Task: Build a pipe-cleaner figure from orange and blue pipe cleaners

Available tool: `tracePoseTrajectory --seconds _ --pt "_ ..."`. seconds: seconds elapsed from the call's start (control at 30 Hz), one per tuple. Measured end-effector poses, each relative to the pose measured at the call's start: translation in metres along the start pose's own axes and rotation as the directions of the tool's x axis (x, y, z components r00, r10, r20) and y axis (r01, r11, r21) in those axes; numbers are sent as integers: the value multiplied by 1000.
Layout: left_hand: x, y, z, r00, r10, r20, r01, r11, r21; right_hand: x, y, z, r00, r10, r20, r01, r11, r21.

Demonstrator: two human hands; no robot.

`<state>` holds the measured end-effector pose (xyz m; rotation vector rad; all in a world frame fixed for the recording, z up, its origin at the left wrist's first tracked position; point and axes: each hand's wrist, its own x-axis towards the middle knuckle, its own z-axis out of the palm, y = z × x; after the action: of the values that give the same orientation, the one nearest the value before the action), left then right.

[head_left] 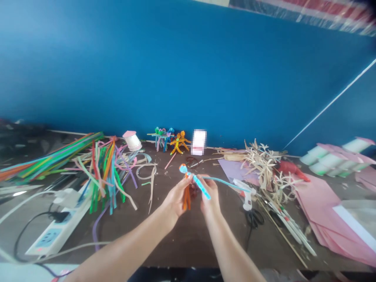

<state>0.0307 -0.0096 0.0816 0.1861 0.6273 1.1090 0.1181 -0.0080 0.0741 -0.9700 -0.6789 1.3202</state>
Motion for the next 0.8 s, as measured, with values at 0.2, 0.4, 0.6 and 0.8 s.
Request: tracePoseTrajectory --seconds 0.2,0.4,0.6,0.8 --pt "6 -9 13 972 166 -164 -172 985 -22 -3 25 3 971 -215 -104 199 969 -145" --pt "15 -11 5 895 413 -169 -380 904 193 -10 23 -4 925 -378 42 343 781 -522" --pt "22 -8 -7 798 594 -103 -471 722 507 -18 11 -4 911 -386 142 380 656 -652" --pt "25 -2 -16 785 615 81 -503 555 662 -14 -12 -11 939 -284 192 331 604 -725"
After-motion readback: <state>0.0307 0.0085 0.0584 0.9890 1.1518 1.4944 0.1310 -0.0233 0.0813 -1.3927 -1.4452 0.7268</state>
